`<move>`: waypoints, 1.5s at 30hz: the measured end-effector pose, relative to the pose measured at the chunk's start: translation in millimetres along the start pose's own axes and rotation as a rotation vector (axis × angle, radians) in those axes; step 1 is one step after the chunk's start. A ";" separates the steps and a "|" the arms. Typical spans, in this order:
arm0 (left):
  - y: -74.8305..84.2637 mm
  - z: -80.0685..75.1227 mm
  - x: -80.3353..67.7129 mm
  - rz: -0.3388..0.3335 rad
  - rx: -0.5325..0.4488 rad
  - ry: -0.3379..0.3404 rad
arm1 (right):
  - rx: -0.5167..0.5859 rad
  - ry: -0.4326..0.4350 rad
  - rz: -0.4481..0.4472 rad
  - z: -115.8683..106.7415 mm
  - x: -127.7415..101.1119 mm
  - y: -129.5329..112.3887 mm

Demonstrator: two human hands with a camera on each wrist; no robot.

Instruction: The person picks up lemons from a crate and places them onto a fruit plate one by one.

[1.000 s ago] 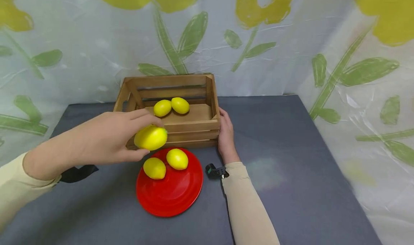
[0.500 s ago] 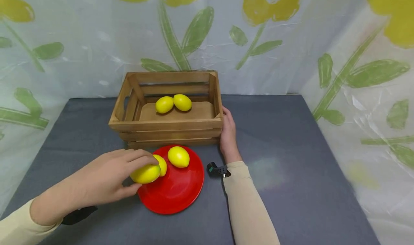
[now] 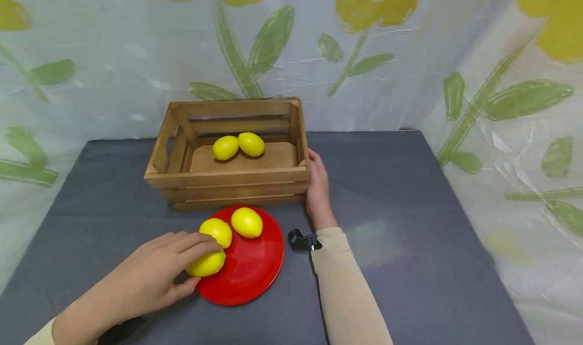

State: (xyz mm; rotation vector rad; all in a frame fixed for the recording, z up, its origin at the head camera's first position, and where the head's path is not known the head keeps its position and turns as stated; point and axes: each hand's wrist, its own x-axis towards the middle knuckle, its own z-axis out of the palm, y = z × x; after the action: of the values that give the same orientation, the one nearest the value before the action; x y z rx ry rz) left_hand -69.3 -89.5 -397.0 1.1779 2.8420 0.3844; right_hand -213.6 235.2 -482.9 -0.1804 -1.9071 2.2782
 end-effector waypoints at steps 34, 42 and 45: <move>4.6 22.2 -7.4 -0.035 -0.020 0.065 | 0.006 0.002 -0.023 1.8 -1.2 0.1; 4.3 22.8 -5.6 -0.047 -0.030 0.049 | -0.007 0.000 -0.022 1.7 -0.6 -1.2; 4.8 24.4 -4.5 -0.049 -0.026 0.048 | -0.008 0.002 -0.024 -0.4 -1.0 -1.1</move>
State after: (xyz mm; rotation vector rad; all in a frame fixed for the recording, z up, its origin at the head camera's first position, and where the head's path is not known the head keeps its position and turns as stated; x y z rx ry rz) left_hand -59.6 -84.3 -419.8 1.1078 2.8909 0.4512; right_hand -212.5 235.6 -481.9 -0.1595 -1.9073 2.2543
